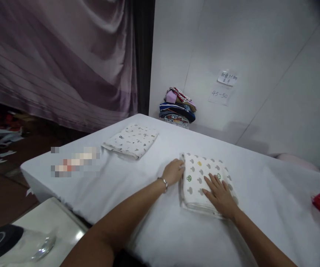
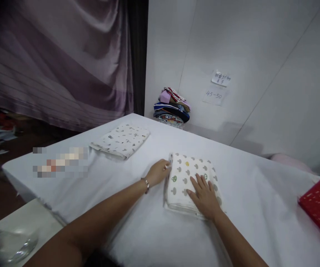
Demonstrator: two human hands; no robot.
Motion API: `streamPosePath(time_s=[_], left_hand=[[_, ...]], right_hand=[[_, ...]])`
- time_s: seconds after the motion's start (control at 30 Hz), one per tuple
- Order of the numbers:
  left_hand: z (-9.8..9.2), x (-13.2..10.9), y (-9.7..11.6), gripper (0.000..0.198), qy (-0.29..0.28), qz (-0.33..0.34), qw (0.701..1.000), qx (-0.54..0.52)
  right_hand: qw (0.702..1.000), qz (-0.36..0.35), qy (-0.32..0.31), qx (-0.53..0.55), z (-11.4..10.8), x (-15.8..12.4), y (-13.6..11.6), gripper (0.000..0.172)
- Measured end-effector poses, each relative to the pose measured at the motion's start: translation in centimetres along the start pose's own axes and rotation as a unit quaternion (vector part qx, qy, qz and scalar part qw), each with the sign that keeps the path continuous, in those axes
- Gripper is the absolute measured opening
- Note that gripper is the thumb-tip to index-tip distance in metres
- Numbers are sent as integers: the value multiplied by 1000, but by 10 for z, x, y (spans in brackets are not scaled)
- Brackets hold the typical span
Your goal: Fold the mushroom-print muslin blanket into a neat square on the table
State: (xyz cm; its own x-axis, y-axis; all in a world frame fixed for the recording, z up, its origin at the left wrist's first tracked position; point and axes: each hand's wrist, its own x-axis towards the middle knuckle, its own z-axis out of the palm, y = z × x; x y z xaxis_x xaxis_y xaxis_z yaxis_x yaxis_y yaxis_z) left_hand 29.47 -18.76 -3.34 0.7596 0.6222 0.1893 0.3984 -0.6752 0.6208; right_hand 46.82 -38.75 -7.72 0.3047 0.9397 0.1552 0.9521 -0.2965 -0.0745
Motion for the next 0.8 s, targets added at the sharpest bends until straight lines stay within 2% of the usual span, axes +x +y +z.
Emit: streamPosePath(time_s=[0.07, 0.13, 0.23, 0.33, 0.43, 0.53, 0.6, 0.67, 0.8], left_hand=[[-1, 32, -15, 36, -2, -56, 998, -5], [4, 59, -25, 48, -14, -77, 997, -14], [15, 89, -32, 58, -37, -58, 997, -25], [22, 108, -37, 59, -67, -37, 996, -33], [25, 120, -45, 49, -89, -17, 995, -42], [26, 126, -52, 35, -56, -24, 997, -43], [28, 127, -56, 32, -21, -48, 997, -48], [31, 128, -59, 31, -10, -66, 996, -59], [28, 131, -59, 31, -43, -77, 993, -80]], right_hand=[[1000, -9, 9, -6, 0, 1, 1, 57], [1000, -19, 10, -11, 1, 1, 1, 57], [1000, -25, 5, -17, 2, 0, 2, 58], [999, -28, 11, -24, 3, -2, 3, 58], [999, -33, 8, -33, 3, -3, 1, 61], [999, -40, 6, -35, 1, -3, -1, 63], [999, -44, 4, -32, 0, -2, -2, 63], [999, -41, -2, -30, -2, -2, -4, 63], [999, -26, -18, -13, -8, 0, -6, 62]])
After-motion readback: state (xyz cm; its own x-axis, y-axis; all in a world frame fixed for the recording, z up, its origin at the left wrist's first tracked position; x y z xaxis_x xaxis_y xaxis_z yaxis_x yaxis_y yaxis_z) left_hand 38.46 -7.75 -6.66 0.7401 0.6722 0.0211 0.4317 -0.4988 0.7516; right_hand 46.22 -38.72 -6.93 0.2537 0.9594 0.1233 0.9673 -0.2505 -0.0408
